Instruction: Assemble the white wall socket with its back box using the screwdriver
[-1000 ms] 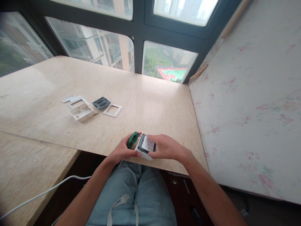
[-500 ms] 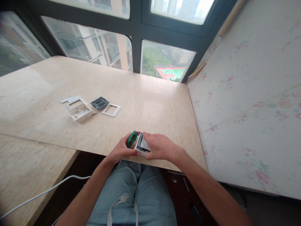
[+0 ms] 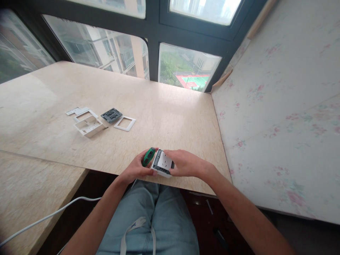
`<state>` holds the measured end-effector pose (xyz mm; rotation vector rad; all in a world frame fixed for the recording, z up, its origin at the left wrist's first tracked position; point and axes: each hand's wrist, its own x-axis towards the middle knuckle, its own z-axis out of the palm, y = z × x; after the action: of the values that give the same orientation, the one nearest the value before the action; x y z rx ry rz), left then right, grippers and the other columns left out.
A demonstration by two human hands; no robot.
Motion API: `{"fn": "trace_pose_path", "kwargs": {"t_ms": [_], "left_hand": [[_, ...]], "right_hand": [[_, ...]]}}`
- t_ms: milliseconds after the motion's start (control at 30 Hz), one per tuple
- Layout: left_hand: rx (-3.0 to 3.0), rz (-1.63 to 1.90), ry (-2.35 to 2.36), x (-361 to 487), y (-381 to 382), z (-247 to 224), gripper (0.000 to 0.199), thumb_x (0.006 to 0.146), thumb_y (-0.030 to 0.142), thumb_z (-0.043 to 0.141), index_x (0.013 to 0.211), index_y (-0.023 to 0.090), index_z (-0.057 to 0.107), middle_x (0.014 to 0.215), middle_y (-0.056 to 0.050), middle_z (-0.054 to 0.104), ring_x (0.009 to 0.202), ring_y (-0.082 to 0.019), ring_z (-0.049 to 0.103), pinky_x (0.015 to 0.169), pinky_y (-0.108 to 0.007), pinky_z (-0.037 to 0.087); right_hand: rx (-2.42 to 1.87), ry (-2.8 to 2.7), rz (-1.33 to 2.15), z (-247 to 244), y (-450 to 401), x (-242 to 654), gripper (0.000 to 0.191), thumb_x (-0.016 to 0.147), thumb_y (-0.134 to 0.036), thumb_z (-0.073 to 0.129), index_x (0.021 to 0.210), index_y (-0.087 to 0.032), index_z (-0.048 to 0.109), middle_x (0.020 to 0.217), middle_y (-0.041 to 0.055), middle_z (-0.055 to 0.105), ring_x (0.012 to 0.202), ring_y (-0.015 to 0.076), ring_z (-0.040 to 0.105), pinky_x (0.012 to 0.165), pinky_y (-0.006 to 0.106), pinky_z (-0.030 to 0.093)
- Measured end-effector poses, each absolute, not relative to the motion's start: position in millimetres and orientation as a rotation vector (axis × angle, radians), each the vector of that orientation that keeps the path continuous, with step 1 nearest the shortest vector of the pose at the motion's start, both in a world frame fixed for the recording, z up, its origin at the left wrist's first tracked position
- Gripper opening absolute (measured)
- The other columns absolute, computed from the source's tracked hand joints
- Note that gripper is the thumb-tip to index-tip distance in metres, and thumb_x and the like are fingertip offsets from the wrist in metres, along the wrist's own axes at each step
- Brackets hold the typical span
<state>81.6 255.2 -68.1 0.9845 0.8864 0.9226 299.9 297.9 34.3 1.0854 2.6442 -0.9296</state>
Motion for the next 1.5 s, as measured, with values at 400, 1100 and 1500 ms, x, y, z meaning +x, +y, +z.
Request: {"fn": "trace_pose_path", "kwargs": {"t_ms": [400,1100,1500], "left_hand": [[1.003,0.907,0.894,80.9,254.8,-67.8,0.096,0.053,0.017,0.091,0.140,0.010,0.050,0.136,-0.016,0.058,0.128,-0.034,0.055,0.111,-0.043,0.042],[1.050,0.910,0.882,80.7,252.7,-69.5,0.096,0.054,0.017,0.091,0.141,0.011,0.050,0.139,-0.016,0.056,0.129,-0.032,0.053,0.112,-0.040,0.041],[1.031,0.899,0.879,79.5,253.4,-69.5,0.095,0.053,0.016,0.091,0.139,0.011,0.052,0.137,-0.015,0.058,0.129,-0.032,0.054,0.112,-0.041,0.040]], "right_hand": [[1.028,2.735,-0.836,30.9,292.8,293.4,0.047,0.073,-0.020,0.063,0.119,-0.010,0.055,0.106,0.0115,0.066,0.088,0.0222,0.060,0.071,0.031,0.041],[1.114,2.658,-0.810,34.4,291.5,292.4,0.058,0.081,-0.025,0.062,0.135,-0.006,0.052,0.119,0.0171,0.065,0.104,0.0290,0.064,0.084,0.036,0.048],[1.006,2.673,-0.838,27.9,295.8,302.5,0.047,0.076,-0.021,0.066,0.120,-0.009,0.056,0.118,0.0159,0.063,0.105,0.0278,0.060,0.089,0.039,0.048]]}}
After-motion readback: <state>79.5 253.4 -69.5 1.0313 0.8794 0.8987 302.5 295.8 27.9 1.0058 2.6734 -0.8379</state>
